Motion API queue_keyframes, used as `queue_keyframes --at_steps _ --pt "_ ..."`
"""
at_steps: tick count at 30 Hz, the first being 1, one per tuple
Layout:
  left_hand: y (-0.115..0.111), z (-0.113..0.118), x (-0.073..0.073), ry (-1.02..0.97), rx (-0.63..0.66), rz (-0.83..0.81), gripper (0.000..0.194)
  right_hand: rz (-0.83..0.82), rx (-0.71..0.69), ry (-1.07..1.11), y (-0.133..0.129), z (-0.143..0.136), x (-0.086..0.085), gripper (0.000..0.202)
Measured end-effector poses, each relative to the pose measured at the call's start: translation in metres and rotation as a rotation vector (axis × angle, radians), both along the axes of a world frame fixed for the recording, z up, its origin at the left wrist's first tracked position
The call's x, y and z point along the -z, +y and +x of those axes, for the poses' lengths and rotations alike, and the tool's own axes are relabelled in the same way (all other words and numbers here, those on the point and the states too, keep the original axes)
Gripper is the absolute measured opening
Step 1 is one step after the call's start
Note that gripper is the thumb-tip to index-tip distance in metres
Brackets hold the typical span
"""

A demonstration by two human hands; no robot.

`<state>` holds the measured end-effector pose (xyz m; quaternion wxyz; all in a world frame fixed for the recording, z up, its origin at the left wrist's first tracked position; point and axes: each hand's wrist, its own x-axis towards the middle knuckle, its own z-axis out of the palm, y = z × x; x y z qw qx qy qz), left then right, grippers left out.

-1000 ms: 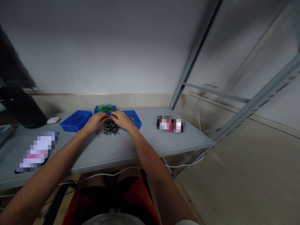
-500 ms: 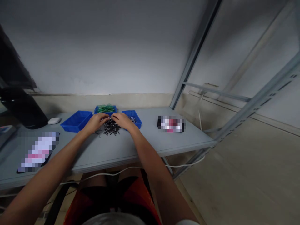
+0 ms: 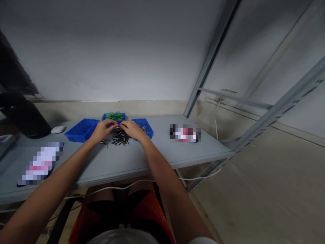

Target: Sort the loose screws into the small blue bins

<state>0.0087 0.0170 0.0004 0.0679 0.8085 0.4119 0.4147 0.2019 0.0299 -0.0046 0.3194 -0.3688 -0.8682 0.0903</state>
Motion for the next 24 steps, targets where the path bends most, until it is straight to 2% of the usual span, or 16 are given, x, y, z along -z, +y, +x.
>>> queue_keyframes --at_steps 5,10,16,24 --pt "-0.0031 0.0044 -0.0025 -0.114 0.039 -0.084 0.016 -0.012 -0.013 -0.014 -0.0036 -0.0026 -0.0020 0.022" --pt "-0.0022 0.0060 -0.0002 -0.229 -0.011 -0.124 0.020 0.006 -0.003 0.041 -0.0057 -0.0019 -0.0048 0.022" --pt "-0.0006 0.0050 0.0031 -0.076 0.008 -0.107 0.017 0.018 0.031 0.156 -0.0064 -0.0003 -0.0074 0.023" --pt "-0.0048 0.0072 0.0005 -0.023 0.033 -0.132 0.017 -0.006 0.004 0.061 -0.0035 0.0001 -0.0032 0.022"
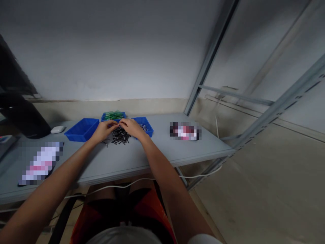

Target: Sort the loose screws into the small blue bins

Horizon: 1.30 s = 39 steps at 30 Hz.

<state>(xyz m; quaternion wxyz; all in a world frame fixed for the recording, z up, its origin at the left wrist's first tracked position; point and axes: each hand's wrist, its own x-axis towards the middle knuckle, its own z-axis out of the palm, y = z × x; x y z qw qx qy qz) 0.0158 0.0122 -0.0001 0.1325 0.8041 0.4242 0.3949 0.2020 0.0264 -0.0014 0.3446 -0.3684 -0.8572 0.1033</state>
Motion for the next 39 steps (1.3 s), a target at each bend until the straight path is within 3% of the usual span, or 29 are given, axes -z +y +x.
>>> queue_keyframes --at_steps 11,16,24,39 --pt "0.001 -0.001 -0.004 -0.135 0.009 -0.015 0.018 -0.045 -0.032 -0.058 -0.001 0.000 0.001 0.020" --pt "0.003 -0.001 -0.002 -0.194 -0.022 -0.040 0.021 -0.020 0.012 0.014 -0.002 0.001 -0.003 0.022" --pt "0.003 -0.003 0.000 0.035 -0.026 0.011 0.016 -0.002 0.028 0.051 -0.003 0.002 -0.004 0.021" --pt "0.007 -0.006 0.004 0.060 -0.025 0.021 0.017 -0.025 0.016 -0.023 0.008 0.003 0.005 0.019"
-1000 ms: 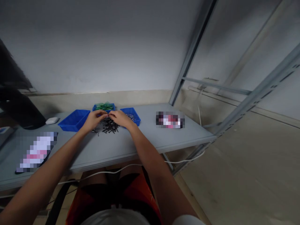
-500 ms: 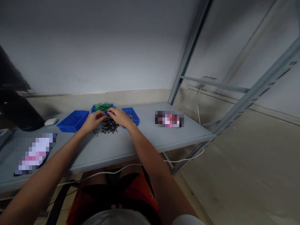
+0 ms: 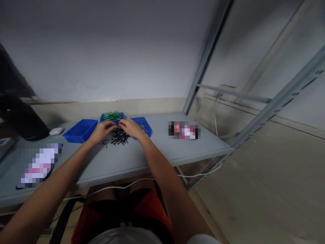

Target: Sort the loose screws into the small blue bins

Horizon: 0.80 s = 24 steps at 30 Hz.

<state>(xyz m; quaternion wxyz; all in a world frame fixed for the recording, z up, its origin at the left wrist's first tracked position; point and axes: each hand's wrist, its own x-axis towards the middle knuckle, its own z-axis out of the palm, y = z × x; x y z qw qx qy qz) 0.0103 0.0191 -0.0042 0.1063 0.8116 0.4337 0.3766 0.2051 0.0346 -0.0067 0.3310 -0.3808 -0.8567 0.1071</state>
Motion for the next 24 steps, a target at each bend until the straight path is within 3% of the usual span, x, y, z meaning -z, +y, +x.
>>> queue_keyframes --at_steps 16,24 --pt "-0.0005 -0.0049 0.0001 0.187 -0.043 0.039 0.022 -0.043 0.014 -0.066 -0.0019 0.0000 -0.0003 0.019" --pt "-0.0005 0.0005 -0.0005 -0.012 0.014 0.025 0.021 -0.040 -0.021 -0.053 -0.0034 -0.0015 0.0004 0.015"
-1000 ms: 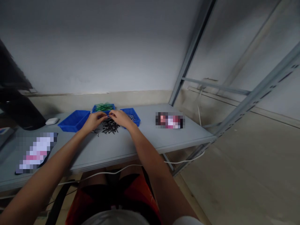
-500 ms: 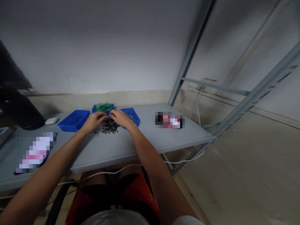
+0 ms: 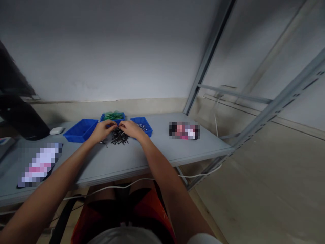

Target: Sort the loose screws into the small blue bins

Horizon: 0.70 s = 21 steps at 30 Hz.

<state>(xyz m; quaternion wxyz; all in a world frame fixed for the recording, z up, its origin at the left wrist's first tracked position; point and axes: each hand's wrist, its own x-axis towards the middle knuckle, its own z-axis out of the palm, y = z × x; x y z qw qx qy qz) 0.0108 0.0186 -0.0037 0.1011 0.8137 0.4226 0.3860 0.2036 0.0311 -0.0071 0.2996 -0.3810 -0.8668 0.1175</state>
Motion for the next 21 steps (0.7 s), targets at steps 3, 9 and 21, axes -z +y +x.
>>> queue_keyframes --at_steps 3,9,21 --pt "-0.0010 0.0023 0.0001 -0.036 -0.013 0.014 0.019 -0.002 -0.011 -0.014 -0.0043 -0.0015 -0.0028 0.017" --pt "-0.0053 0.0006 -0.0012 0.012 -0.083 -0.009 0.015 -0.032 0.005 0.122 -0.0097 -0.0024 -0.0087 0.021" --pt "-0.0049 -0.0030 -0.0026 0.231 -0.024 0.039 0.022 -0.001 0.024 0.091 -0.0026 0.0011 -0.0050 0.018"
